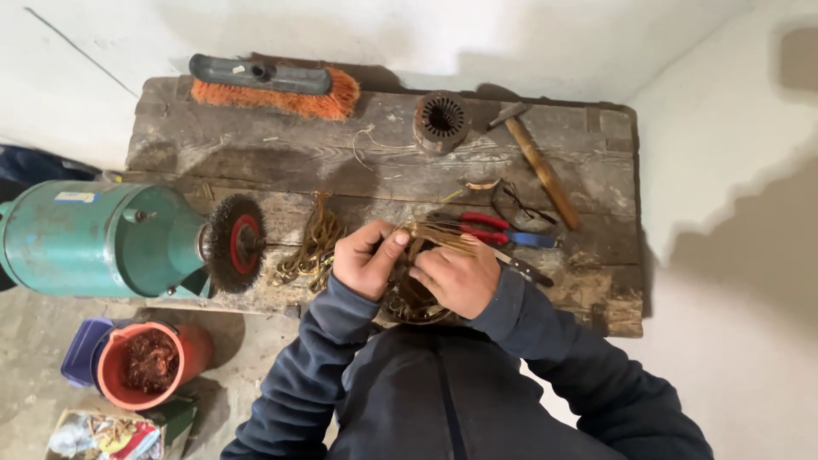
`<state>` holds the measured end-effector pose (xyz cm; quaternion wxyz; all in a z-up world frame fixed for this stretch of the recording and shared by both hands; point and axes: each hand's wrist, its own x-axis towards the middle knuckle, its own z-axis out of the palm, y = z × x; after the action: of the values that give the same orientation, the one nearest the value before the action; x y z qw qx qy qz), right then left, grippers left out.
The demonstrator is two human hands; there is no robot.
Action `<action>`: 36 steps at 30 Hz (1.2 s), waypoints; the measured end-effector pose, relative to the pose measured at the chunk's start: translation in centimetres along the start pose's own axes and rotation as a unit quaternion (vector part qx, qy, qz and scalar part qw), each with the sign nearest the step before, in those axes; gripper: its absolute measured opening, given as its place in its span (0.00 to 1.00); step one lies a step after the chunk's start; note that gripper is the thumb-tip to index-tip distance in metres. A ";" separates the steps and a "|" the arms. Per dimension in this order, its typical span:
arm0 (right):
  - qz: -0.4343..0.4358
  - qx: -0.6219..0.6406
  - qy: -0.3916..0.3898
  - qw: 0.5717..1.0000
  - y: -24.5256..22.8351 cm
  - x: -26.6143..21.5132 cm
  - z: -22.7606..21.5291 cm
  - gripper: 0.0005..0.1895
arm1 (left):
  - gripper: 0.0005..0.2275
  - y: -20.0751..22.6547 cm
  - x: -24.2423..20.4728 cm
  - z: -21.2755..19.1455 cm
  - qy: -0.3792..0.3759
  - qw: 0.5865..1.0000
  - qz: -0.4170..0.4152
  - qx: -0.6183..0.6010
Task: The person works at a wooden workbench on a circular ring frame filled with straw-like fibers. They pull bundles of fibers out of the ring by hand, cut fibers with a knife, trim pieces with red-handled pliers, and place trimmed fibers on the bench beside the ring.
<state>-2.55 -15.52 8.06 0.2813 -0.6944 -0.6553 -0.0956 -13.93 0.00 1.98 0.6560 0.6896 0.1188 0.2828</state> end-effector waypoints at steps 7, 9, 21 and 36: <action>0.064 0.116 -0.023 0.991 0.4 -1.1 -0.3 0.14 | 0.16 -0.3 -1.4 -1.4 -0.121 0.964 -0.081 -0.221; 0.084 0.158 -0.055 0.982 0.4 -1.6 -0.2 0.13 | 0.15 -2.8 -2.3 -1.7 -0.135 0.954 -0.127 -0.235; -0.020 -0.110 0.070 0.991 -0.8 -2.7 -1.0 0.15 | 0.11 -5.1 -4.3 0.4 -0.076 0.948 -0.177 -0.254; -0.092 -0.185 0.294 0.933 3.7 -9.4 1.3 0.22 | 0.08 -4.0 -2.8 4.5 0.046 0.946 -0.139 -0.288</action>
<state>-0.49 -22.83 1.26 0.3175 -0.6121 -0.5750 -0.4404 -12.99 -4.81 -2.45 0.8536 0.4336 0.1572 0.2422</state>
